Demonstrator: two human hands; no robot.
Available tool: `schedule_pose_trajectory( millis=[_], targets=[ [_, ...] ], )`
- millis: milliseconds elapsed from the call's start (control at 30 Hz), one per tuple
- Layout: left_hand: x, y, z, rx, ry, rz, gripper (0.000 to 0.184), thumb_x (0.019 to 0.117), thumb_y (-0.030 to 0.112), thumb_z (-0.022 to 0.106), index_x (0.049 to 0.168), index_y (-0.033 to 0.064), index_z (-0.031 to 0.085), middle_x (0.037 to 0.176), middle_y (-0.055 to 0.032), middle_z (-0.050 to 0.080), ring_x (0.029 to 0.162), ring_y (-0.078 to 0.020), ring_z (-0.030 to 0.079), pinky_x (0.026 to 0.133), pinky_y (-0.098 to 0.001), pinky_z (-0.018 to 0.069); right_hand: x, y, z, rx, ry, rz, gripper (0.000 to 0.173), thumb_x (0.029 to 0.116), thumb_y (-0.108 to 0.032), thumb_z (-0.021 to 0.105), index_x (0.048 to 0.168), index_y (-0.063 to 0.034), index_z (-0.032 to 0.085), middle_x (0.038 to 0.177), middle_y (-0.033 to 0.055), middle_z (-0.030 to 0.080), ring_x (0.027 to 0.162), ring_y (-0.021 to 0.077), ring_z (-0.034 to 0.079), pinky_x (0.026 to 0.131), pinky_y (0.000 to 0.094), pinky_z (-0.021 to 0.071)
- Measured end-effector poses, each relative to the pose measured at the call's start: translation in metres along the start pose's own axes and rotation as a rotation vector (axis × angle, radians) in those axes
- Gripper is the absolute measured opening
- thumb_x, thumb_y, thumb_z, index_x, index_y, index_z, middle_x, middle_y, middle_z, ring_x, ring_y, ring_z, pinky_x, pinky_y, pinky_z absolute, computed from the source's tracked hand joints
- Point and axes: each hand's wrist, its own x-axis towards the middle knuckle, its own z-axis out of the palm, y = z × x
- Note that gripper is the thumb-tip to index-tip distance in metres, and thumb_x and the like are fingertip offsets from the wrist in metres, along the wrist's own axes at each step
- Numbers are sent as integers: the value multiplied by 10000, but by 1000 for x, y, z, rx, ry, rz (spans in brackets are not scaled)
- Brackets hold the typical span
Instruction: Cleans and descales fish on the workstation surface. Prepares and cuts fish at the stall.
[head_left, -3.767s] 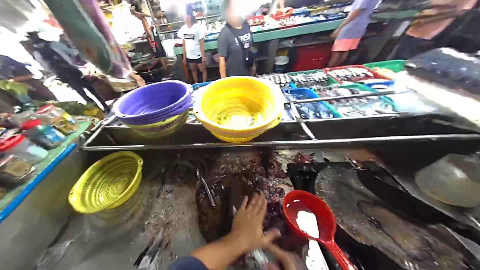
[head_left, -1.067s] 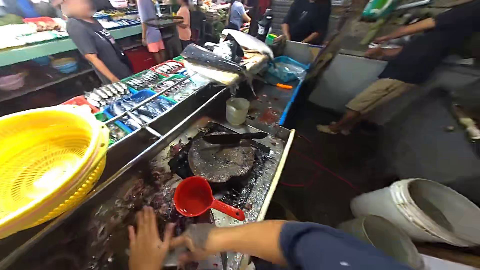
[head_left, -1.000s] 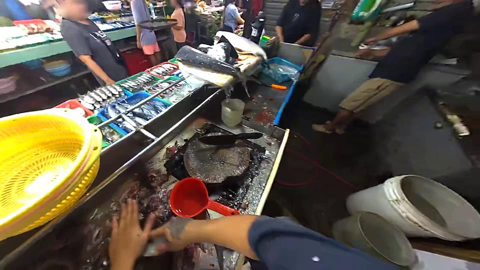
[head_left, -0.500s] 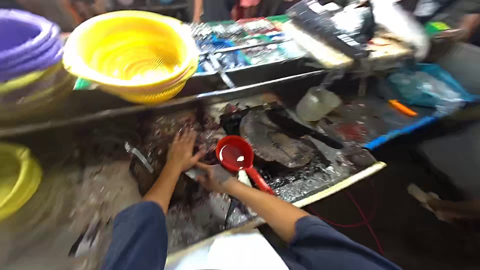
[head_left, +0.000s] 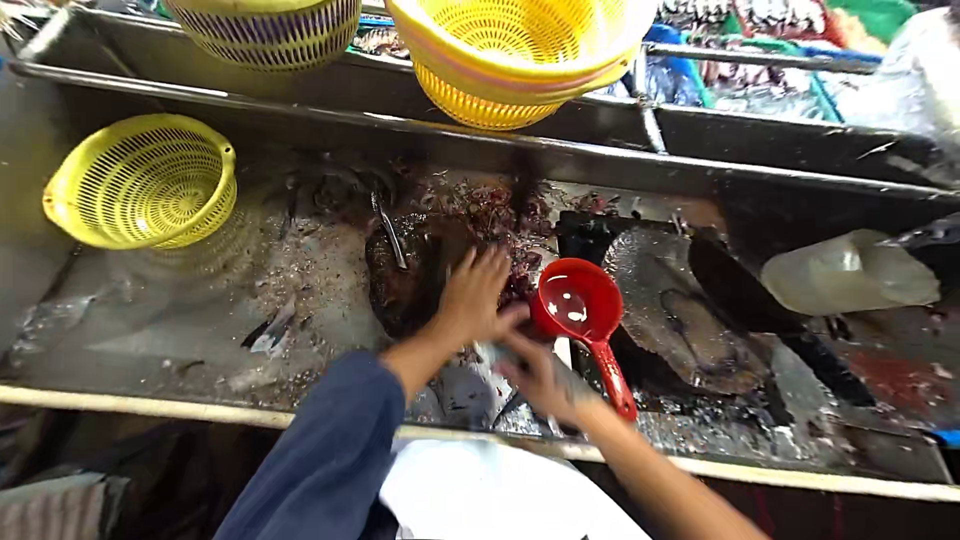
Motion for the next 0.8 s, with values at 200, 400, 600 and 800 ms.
schedule_pose_trajectory(
  millis=[200,400,600,800],
  targets=[
    [63,-49,-25,22,-91,-8,885,991,720,384,1609,88,345,1680,-96,320,1583,-263,216,1292,-564,88,77,-15,-23,-72,78,-11,512,1041,-366,575,1505,-156,528,1178,160,727,1022,292,722,944,549,573],
    [67,-57,-12,112,-8,53,917,972,746,362,1605,82,353,1680,-96,322,1577,-268,232,1297,-563,102,79,0,-14,-24,61,17,526,1036,-406,578,1515,-197,520,1202,126,728,1006,254,730,944,530,583],
    [30,-37,-26,-54,-63,18,879,961,686,508,1605,105,362,1669,-98,343,1561,-274,278,1278,-584,153,51,-15,-1,8,59,-14,479,1034,-369,589,1472,-175,568,1184,136,731,1037,273,721,953,533,569],
    [103,-74,-17,86,9,378,775,1035,577,409,1576,22,380,1603,-249,396,1494,-453,360,1203,-687,247,116,-11,13,160,976,-66,292,948,-316,711,1087,-71,787,1002,92,777,953,154,728,948,360,575]
  ],
)
